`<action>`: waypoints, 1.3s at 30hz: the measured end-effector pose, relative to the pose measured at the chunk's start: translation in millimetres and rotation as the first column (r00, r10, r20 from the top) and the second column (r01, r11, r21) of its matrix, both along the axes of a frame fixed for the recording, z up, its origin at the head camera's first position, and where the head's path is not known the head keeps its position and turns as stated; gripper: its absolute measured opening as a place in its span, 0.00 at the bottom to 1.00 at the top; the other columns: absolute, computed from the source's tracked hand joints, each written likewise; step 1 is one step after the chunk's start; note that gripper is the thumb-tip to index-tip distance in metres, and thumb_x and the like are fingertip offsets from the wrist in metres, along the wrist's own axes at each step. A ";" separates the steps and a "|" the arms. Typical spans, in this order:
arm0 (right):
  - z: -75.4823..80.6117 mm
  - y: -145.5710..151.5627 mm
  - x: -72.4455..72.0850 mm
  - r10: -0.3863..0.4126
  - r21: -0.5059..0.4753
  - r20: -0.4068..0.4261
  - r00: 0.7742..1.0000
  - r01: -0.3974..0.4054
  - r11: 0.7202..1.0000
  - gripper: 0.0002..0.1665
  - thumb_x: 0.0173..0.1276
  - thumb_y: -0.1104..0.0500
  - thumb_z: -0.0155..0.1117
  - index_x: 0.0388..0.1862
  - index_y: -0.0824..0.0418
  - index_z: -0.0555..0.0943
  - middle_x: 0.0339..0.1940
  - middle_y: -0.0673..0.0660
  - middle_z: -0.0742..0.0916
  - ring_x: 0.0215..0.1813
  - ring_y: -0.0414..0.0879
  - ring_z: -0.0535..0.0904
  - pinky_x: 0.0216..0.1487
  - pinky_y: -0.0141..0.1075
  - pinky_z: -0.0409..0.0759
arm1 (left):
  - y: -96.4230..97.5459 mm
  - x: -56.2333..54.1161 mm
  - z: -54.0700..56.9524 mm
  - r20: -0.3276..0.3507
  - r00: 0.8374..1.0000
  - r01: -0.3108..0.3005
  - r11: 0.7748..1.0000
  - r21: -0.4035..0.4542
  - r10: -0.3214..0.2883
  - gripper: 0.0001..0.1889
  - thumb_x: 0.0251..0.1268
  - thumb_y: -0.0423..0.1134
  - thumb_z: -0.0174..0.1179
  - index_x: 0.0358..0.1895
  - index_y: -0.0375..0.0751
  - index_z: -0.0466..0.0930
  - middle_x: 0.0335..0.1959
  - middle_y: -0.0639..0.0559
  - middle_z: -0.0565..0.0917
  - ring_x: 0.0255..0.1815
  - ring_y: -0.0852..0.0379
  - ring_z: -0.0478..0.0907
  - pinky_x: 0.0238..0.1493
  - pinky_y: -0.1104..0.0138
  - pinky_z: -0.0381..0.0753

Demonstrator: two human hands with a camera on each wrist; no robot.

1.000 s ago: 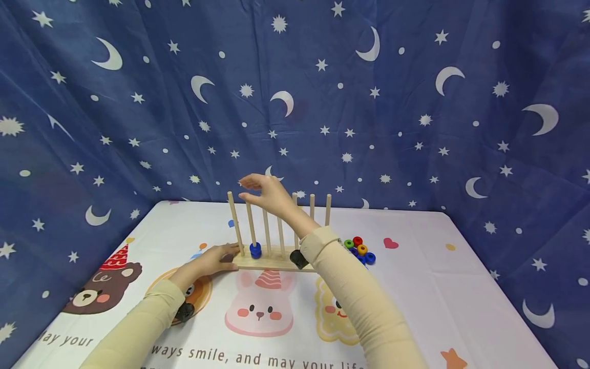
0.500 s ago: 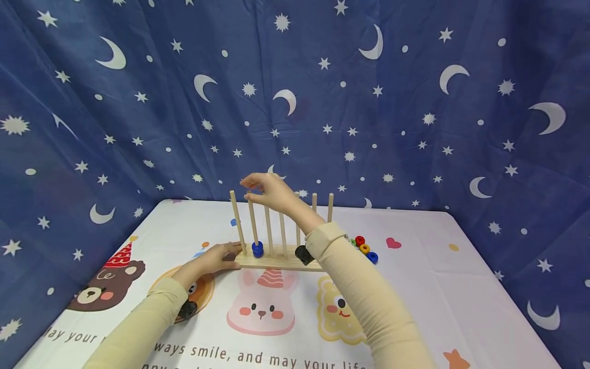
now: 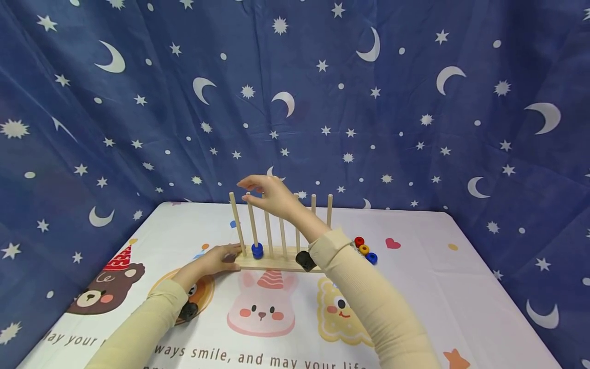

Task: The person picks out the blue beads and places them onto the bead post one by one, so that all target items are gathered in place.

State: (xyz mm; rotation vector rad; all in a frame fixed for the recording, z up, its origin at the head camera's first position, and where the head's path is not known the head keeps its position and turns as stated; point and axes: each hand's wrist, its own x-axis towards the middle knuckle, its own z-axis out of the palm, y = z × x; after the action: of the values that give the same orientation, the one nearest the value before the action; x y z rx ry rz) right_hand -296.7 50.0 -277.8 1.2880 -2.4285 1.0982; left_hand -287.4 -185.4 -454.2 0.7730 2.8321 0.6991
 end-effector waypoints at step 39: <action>-41.1 52.5 32.6 -0.025 -0.177 -0.004 1.000 0.024 0.984 0.22 0.59 0.67 0.67 0.54 0.66 0.78 0.50 0.63 0.85 0.53 0.53 0.80 0.55 0.43 0.80 | 0.5 1.2 0.9 -0.005 1.000 0.016 1.000 -0.005 -0.016 0.30 0.58 0.40 0.64 0.62 0.28 0.70 0.67 0.35 0.68 0.68 0.31 0.62 0.70 0.45 0.60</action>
State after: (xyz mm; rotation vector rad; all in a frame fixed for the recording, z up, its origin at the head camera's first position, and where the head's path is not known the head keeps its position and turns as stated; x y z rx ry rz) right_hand -264.1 102.4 -318.9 1.2005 -2.2756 1.2689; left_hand -286.2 -184.9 -453.3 0.7969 2.8274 0.6879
